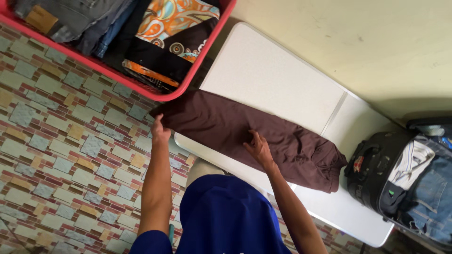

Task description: The person takes a pair of pants from a laundry basket and folds them on a table, smoothing the fabric by hand and then placing the folded pants into an open suitcase.

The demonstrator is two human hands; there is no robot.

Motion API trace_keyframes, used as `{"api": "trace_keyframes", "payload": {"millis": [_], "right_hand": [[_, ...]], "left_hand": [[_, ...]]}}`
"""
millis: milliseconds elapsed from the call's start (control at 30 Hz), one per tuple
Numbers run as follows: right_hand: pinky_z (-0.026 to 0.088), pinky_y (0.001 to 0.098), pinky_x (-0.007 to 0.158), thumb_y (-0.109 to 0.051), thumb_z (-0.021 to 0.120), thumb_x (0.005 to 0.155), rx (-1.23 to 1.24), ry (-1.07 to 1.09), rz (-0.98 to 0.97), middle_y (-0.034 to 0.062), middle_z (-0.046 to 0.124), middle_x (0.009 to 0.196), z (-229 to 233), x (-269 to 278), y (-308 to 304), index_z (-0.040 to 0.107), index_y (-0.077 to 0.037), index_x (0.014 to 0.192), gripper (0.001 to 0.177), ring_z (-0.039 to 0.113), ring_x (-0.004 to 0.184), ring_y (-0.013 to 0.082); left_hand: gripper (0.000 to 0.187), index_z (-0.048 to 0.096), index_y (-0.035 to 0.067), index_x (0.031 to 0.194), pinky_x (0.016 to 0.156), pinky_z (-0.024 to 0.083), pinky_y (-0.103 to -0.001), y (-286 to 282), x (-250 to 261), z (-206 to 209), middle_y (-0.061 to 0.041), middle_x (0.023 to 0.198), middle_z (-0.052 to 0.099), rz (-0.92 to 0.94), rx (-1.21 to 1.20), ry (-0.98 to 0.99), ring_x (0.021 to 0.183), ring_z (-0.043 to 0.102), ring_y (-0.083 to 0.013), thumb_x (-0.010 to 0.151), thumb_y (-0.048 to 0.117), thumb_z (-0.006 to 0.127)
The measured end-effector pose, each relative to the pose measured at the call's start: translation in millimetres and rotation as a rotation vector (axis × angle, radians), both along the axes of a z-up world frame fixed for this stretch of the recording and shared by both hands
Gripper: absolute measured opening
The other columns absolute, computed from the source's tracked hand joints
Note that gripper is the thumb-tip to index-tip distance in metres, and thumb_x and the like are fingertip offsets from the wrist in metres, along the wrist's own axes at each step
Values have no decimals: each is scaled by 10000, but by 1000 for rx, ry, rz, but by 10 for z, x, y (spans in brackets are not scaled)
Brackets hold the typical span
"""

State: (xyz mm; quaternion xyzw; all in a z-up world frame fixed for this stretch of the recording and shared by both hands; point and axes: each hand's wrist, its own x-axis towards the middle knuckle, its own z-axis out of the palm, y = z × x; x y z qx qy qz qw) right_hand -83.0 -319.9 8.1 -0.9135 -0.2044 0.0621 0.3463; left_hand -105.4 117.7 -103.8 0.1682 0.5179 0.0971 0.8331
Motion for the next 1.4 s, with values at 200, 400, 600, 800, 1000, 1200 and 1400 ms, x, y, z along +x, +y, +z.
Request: {"api": "trace_keyframes", "payload": {"millis": [200,400,600,800,1000,1200,1400], "right_hand": [[529,375,605,-220,849,823,82,73,19,109,613,734,-78,71,-20,559,-65,1312,589,626,648,233],[499,370,516,-289,844,820,5,192,-40,106,610,607,-162,145,-16,557,-67,1260,571,628,525,228],[520,367,551,-384,815,856,-1,264,-85,125,663,613,-279,166,-93,573,-79,1279,575,672,547,243],[627,408,785,-653,552,956,151,728,-172,117,751,1145,260,158,-289,617,-97,1405,718,729,1047,239],[517,515,1037,-751,331,976,1004,1233,-460,185,580,1441,-90,-71,-984,473,-45,1523,904,613,1251,355],[326,554,1155,-695,275,988,1074,1400,-718,228,234,1647,-713,-317,-1306,256,-147,1642,853,277,1485,424],[366,545,1172,-526,410,1040,1028,1315,-642,278,224,1658,-598,-363,-1264,225,-139,1636,734,303,1502,451]], "left_hand": [[473,628,71,1316,1102,494,-431,42,-101,433,-67,1364,652,-50,-21,-422,1251,616,-249,918,308,724],[569,581,5,1337,992,450,-320,-491,-395,754,-107,1338,641,-329,846,-40,1161,588,-195,1052,497,549],[649,658,-196,1009,728,438,-412,-1172,-540,881,-323,847,573,-706,1046,157,742,514,-364,1167,415,507],[400,627,-58,1297,979,524,-408,-2184,-437,2079,-245,1274,623,-743,1575,-381,1142,641,-362,1054,259,622],[617,656,-5,1302,1053,376,-547,-3088,-524,1800,-186,1390,563,-1393,1879,-692,1306,480,-398,870,418,777],[637,611,40,1291,954,421,-523,-3580,-621,1151,-139,1282,576,-1569,1827,-515,1206,529,-346,814,413,809],[545,560,93,1283,907,470,-512,-3828,-513,1228,-104,1241,576,-1608,1680,-223,1160,551,-329,856,312,817]]}}
